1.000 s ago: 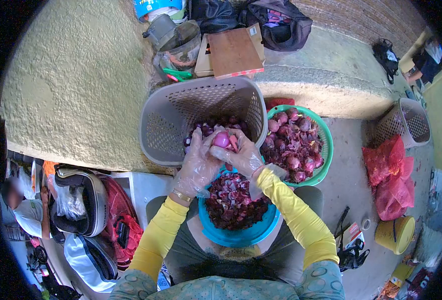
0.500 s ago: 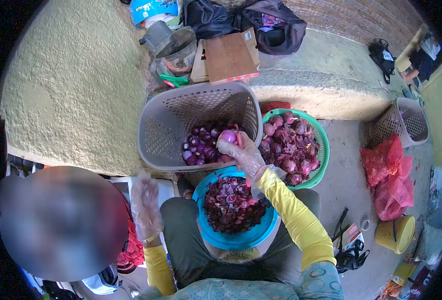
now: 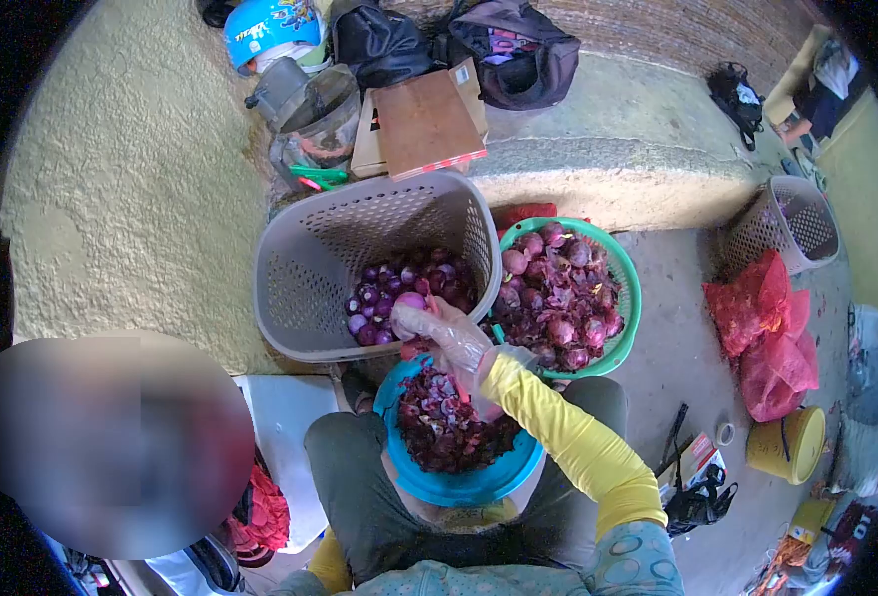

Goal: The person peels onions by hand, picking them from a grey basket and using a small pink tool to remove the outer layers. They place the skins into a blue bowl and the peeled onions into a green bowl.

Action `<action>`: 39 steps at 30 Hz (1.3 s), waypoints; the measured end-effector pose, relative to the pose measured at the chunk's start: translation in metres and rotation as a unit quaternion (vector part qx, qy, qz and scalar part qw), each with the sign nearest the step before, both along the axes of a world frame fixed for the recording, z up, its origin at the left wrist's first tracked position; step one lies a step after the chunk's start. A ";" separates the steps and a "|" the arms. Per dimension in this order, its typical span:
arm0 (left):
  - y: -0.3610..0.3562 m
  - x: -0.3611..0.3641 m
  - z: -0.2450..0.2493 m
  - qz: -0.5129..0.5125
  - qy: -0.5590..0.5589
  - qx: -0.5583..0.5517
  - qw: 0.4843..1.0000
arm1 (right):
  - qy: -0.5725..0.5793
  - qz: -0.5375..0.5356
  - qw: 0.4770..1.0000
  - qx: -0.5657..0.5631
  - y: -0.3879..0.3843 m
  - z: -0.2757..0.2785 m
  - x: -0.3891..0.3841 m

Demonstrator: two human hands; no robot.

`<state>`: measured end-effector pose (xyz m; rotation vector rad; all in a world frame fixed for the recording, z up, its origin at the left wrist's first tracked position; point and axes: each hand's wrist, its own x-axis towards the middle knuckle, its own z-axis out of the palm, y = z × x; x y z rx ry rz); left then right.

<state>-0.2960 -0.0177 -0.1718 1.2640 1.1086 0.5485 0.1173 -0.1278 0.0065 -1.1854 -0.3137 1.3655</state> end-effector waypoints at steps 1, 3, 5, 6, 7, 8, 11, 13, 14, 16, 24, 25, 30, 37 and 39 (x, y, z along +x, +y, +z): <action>0.000 -0.002 -0.002 -0.006 0.002 -0.007 1.000 | 0.000 -0.003 1.000 0.000 -0.001 0.008 -0.002; -0.001 -0.007 -0.005 -0.017 0.006 -0.022 1.000 | 0.005 -0.021 1.000 0.003 -0.002 0.016 -0.006; -0.001 -0.015 -0.008 -0.028 0.011 -0.036 0.999 | -0.001 -0.015 1.000 -0.007 -0.002 0.012 -0.005; -0.003 -0.020 -0.009 -0.031 0.014 -0.044 0.998 | -0.007 -0.005 1.000 -0.018 -0.002 0.009 -0.005; -0.005 -0.024 -0.010 -0.033 0.016 -0.051 0.998 | -0.007 -0.004 1.000 -0.019 -0.001 0.006 -0.006; -0.007 -0.028 -0.010 -0.035 0.018 -0.059 0.997 | -0.013 -0.007 1.000 -0.018 0.000 0.002 -0.007; -0.015 -0.036 -0.014 -0.044 0.021 -0.081 0.996 | -0.022 -0.010 0.999 -0.025 0.000 0.001 -0.007; -0.020 -0.043 -0.014 -0.048 0.025 -0.095 0.994 | -0.021 -0.008 0.999 -0.032 0.000 0.001 -0.007; -0.023 -0.047 -0.014 -0.051 0.027 -0.102 0.993 | -0.022 -0.008 0.999 -0.033 0.000 0.002 -0.008; -0.027 -0.052 -0.014 -0.057 0.030 -0.116 0.991 | -0.025 -0.008 0.999 -0.033 -0.001 0.002 -0.005; -0.049 -0.086 -0.006 -0.069 0.051 -0.170 0.982 | -0.014 0.006 0.999 -0.041 -0.002 -0.003 -0.004; -0.051 -0.089 -0.005 -0.070 0.052 -0.176 0.981 | -0.014 0.008 0.999 -0.040 -0.001 -0.006 -0.004; -0.061 -0.097 -0.002 -0.083 0.058 -0.209 0.973 | -0.011 0.000 1.000 -0.022 -0.001 -0.008 -0.005; -0.074 -0.106 0.006 -0.104 0.065 -0.257 0.959 | -0.024 0.007 0.999 -0.039 -0.004 -0.006 -0.003; -0.077 -0.110 0.009 -0.108 0.069 -0.270 0.954 | -0.022 0.002 0.999 -0.036 -0.002 -0.009 -0.004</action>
